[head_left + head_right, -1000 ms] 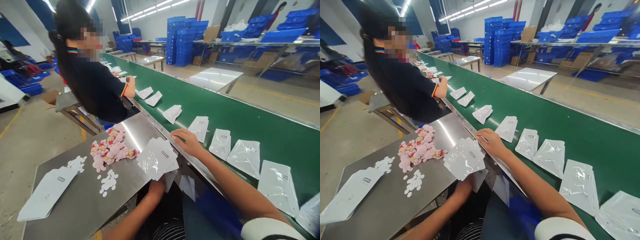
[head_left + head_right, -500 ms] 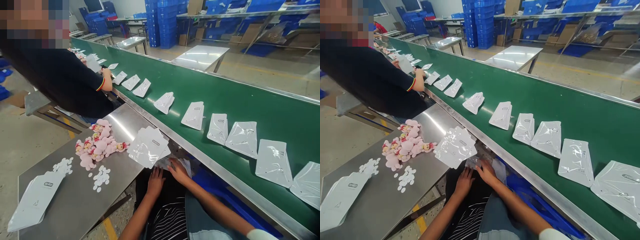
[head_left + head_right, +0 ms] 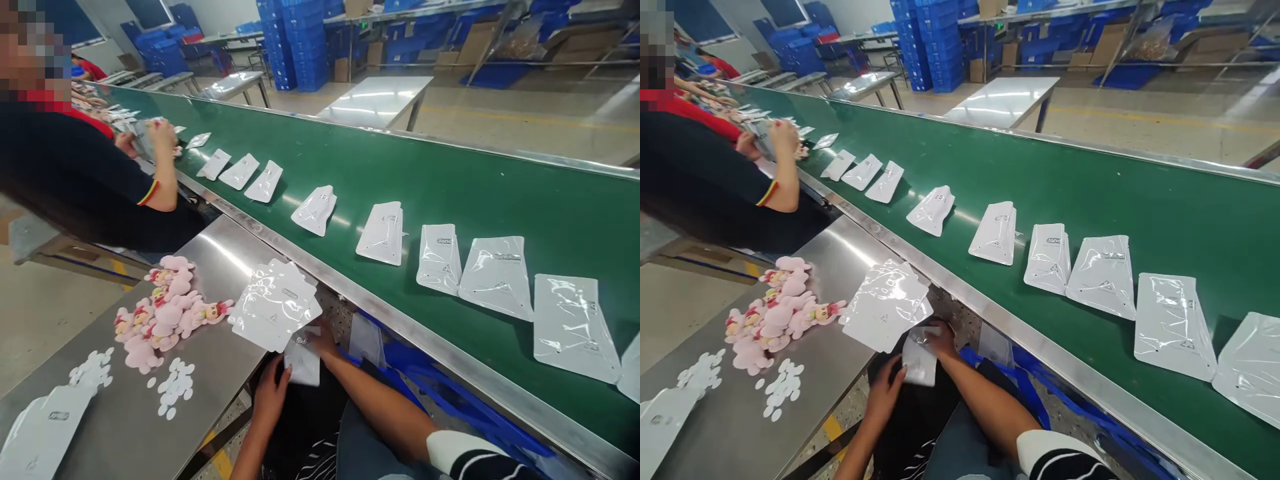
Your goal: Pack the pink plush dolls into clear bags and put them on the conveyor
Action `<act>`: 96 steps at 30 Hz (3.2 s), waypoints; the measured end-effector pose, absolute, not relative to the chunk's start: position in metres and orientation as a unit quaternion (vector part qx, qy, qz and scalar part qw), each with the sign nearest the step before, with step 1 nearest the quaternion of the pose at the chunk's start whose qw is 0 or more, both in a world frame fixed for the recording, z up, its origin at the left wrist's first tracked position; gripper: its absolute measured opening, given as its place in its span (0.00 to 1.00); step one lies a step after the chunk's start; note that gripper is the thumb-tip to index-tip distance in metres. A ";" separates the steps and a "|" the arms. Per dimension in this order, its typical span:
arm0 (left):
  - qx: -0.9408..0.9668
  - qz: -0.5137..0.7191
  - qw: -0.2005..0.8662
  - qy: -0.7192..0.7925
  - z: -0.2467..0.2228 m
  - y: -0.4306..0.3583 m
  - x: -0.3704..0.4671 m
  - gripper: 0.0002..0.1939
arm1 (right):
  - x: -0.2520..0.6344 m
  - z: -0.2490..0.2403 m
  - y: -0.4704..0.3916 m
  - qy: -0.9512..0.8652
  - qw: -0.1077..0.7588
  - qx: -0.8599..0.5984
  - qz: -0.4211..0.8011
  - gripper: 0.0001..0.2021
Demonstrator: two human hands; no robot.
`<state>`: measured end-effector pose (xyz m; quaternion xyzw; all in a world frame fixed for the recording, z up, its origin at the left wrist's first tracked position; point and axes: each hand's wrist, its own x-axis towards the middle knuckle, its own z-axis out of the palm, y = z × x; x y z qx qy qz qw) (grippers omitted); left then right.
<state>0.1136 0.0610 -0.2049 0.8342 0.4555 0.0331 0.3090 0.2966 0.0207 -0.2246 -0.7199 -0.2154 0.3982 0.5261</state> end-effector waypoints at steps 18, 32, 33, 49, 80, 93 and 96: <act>0.548 0.136 0.470 0.679 -0.113 0.018 0.115 0.25 | 0.264 -0.154 -0.035 -0.341 0.559 -0.511 0.557 0.14; 0.471 0.242 0.576 0.622 -0.094 0.023 0.135 0.25 | 0.284 -0.138 -0.023 -0.364 0.549 -0.454 0.599 0.17; 0.490 0.216 0.575 0.618 -0.094 0.024 0.131 0.25 | 0.284 -0.137 -0.022 -0.367 0.551 -0.464 0.589 0.17; 0.542 0.159 0.527 0.635 -0.094 0.021 0.138 0.21 | 0.303 -0.148 -0.022 -0.409 0.521 -0.498 0.560 0.14; 0.579 0.072 0.530 0.615 -0.107 0.031 0.139 0.21 | 0.323 -0.163 0.006 -0.295 0.515 -0.424 0.684 0.23; 0.605 0.042 0.503 0.616 -0.107 -0.003 0.137 0.21 | 0.327 -0.160 -0.033 -0.383 0.513 -0.445 0.626 0.17; 0.633 0.021 0.473 0.613 -0.105 -0.021 0.140 0.20 | 0.333 -0.156 -0.049 -0.398 0.524 -0.445 0.607 0.17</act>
